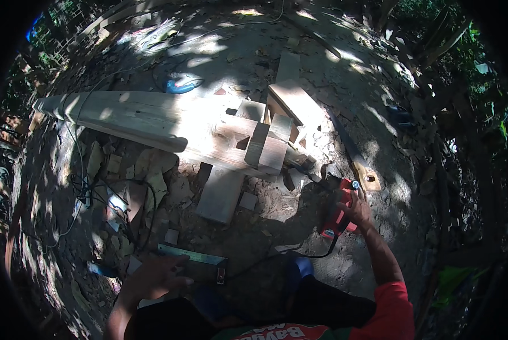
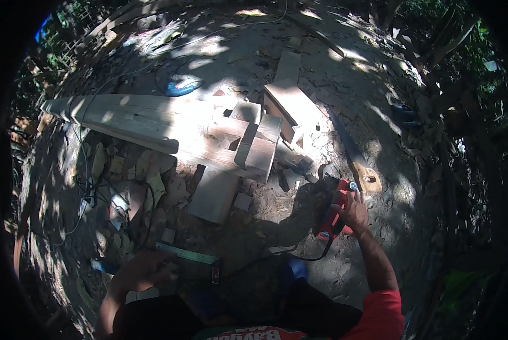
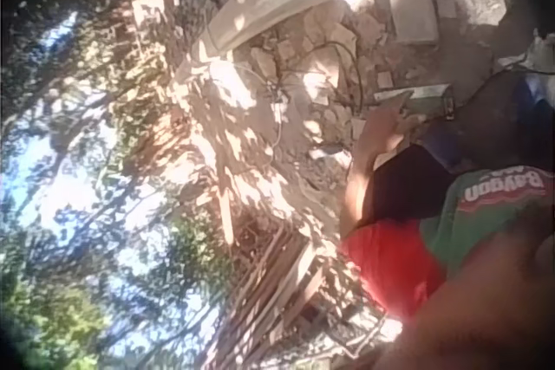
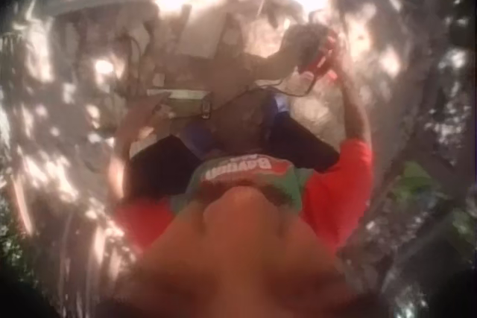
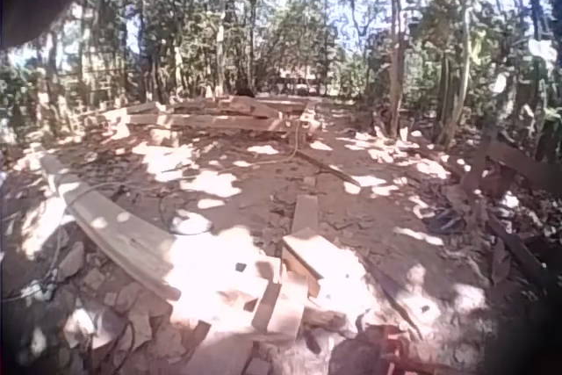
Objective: The person measures a wooden beam with a square and pencil, then uses a circular saw and an electric planer to shape the wood outdoors.
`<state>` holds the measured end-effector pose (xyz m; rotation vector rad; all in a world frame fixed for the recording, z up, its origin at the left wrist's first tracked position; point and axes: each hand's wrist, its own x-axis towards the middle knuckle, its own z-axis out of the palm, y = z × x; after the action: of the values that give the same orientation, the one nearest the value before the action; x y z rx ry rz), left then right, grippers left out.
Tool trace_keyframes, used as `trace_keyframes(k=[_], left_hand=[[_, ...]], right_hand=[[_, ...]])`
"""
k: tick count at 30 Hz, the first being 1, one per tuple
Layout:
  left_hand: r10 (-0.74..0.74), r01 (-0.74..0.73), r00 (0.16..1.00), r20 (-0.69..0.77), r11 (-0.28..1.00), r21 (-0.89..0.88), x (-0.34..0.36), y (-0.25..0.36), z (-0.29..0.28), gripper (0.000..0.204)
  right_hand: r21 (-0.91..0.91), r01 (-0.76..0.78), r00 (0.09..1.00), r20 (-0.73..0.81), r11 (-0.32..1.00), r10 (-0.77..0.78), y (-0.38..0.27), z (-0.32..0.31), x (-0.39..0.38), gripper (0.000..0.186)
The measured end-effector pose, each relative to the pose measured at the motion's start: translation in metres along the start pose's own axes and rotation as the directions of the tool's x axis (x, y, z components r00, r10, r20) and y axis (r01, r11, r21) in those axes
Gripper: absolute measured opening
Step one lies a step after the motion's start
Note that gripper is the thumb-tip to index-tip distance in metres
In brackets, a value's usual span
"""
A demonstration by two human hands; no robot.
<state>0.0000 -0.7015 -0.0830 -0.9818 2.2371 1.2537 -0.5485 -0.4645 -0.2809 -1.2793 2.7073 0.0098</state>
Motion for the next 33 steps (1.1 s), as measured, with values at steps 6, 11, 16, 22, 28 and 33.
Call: trace_keyframes(k=[6,11,16,22,28,33], left_hand=[[0.000,-0.001,1.000,0.013,0.996,0.085,-0.009,-0.005,-0.004,0.073],[-0.025,0.024,1.000,0.010,0.997,0.067,-0.009,0.001,-0.001,0.072],[-0.033,0.033,0.999,-0.027,0.999,0.018,-0.014,0.002,0.004,0.069],[-0.092,0.093,0.994,-0.056,0.996,0.012,-0.019,0.015,0.002,0.068],[-0.026,0.029,0.996,-0.085,0.999,0.036,-0.025,-0.013,0.008,0.069],[0.010,-0.004,0.999,-0.048,0.991,0.134,-0.018,0.004,0.002,0.067]], right_hand=[[0.023,0.001,0.912,-0.409,1.000,0.009,-0.015,0.001,-0.004,0.090],[0.287,-0.052,0.991,0.136,0.956,0.013,-0.019,-0.040,0.003,0.092],[0.163,0.087,0.985,0.133,0.983,-0.110,-0.016,-0.024,0.005,0.087],[0.199,-0.051,0.998,-0.015,0.979,0.055,-0.026,-0.031,-0.001,0.082],[0.397,0.009,0.989,0.135,0.918,-0.068,-0.036,-0.059,0.013,0.066],[0.377,-0.045,0.992,-0.093,0.925,0.086,0.016,-0.045,0.031,0.063]])
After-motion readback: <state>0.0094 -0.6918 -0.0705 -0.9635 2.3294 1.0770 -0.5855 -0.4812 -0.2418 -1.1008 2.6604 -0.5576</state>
